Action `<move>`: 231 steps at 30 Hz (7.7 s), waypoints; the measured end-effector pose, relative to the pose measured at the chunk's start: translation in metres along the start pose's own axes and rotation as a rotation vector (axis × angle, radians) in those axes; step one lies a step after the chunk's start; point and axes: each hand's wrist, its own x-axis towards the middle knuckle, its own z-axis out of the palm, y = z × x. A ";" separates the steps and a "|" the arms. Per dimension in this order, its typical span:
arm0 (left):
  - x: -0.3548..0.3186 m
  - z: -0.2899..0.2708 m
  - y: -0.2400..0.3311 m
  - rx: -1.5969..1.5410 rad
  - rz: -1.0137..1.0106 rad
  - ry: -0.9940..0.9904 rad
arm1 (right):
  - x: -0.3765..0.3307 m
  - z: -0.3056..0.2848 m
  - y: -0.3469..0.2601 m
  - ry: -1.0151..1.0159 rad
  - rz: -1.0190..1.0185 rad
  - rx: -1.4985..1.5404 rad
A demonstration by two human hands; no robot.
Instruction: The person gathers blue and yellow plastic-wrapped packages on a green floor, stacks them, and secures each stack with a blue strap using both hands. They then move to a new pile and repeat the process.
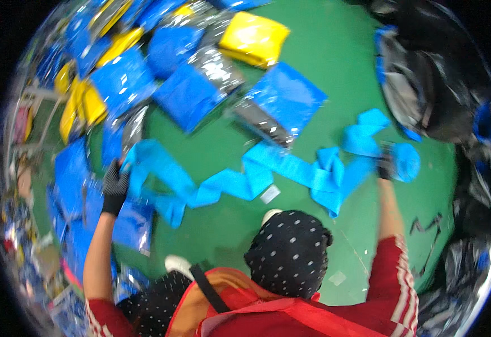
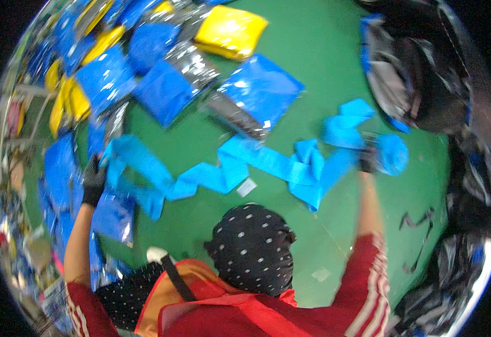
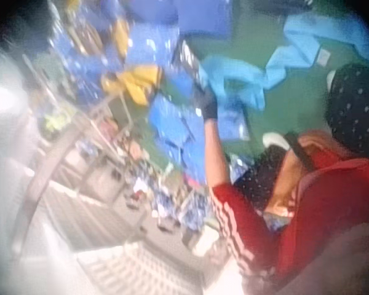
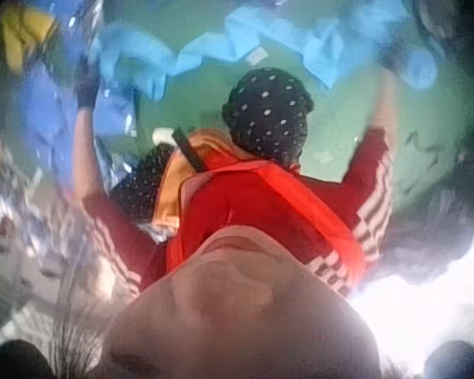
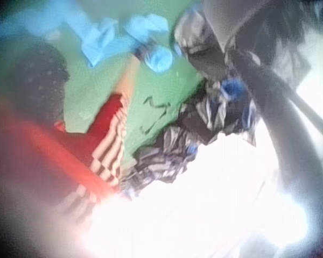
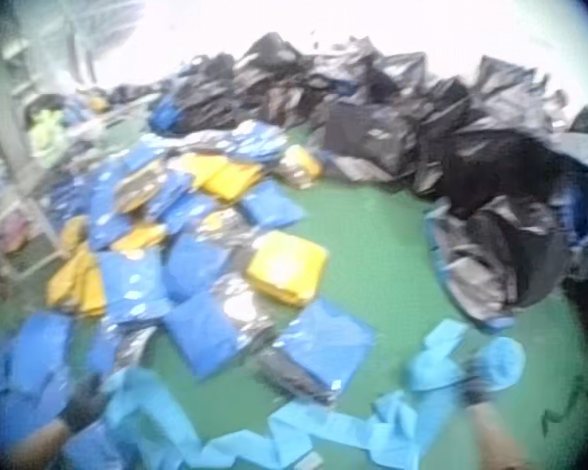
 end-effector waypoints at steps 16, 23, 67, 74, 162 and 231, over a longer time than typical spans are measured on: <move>-0.150 -0.004 -0.172 1.024 -0.212 -0.500 | -0.078 0.151 -0.054 -0.247 0.552 0.113; -0.111 0.017 -0.147 0.546 0.046 -0.044 | -0.155 0.256 0.027 -0.602 -0.178 -0.943; -0.052 0.072 -0.061 -0.288 0.113 0.274 | 0.217 0.125 0.034 0.003 0.603 -0.971; 0.107 0.215 0.050 -1.043 -0.696 0.011 | 0.136 0.216 -0.060 0.182 -0.135 -1.220; -0.125 0.186 0.100 0.434 0.165 -0.061 | 0.057 0.185 -0.034 -0.215 0.628 -0.570; 0.112 -0.037 -0.118 0.237 0.032 0.394 | 0.067 0.490 -0.130 -0.475 0.841 -0.197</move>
